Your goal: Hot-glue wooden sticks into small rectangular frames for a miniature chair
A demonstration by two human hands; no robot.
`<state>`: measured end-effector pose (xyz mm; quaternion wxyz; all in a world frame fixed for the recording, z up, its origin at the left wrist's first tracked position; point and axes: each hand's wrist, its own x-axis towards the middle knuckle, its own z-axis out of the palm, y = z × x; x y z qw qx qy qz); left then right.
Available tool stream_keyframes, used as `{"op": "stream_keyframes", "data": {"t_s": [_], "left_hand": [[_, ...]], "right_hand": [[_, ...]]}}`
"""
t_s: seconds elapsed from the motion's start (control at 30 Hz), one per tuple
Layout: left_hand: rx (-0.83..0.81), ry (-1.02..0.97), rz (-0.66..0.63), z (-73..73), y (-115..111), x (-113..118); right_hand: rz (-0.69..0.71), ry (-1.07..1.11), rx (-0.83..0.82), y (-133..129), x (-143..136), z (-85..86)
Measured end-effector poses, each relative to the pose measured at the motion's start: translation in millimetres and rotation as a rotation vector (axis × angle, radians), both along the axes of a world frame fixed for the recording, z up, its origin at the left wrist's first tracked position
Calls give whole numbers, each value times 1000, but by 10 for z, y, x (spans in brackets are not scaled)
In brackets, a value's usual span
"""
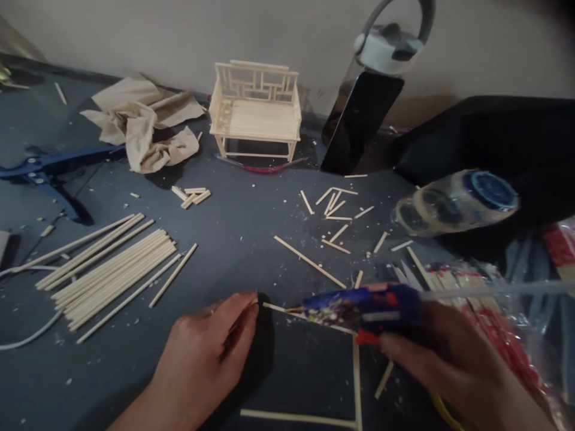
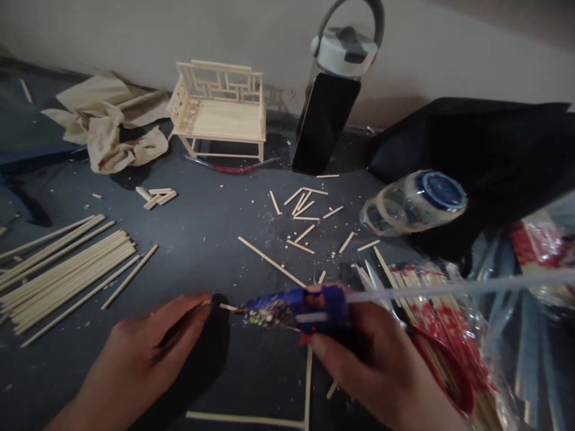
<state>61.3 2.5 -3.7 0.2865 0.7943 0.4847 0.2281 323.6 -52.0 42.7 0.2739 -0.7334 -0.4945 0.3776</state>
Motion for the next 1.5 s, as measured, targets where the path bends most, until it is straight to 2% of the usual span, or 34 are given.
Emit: {"op": "stream_keyframes", "data": {"t_s": [0.1, 0.17, 0.27, 0.57, 1.07, 1.5], "left_hand": [[-20, 80, -3, 16, -5, -3], [-49, 125, -7, 31, -8, -3], [-76, 163, -16, 44, -13, 0], [-143, 215, -27, 61, -12, 12], [-119, 208, -39, 71, 7, 27], [-118, 229, -37, 64, 18, 29]], "right_hand": [[282, -157, 82, 29, -107, -64], [342, -250, 165, 49, -161, -85], [361, -300, 231, 57, -210, -94], [398, -300, 202, -2, -209, -188], [459, -365, 270, 43, -264, -193], [436, -352, 259, 12, -252, -192]]}}
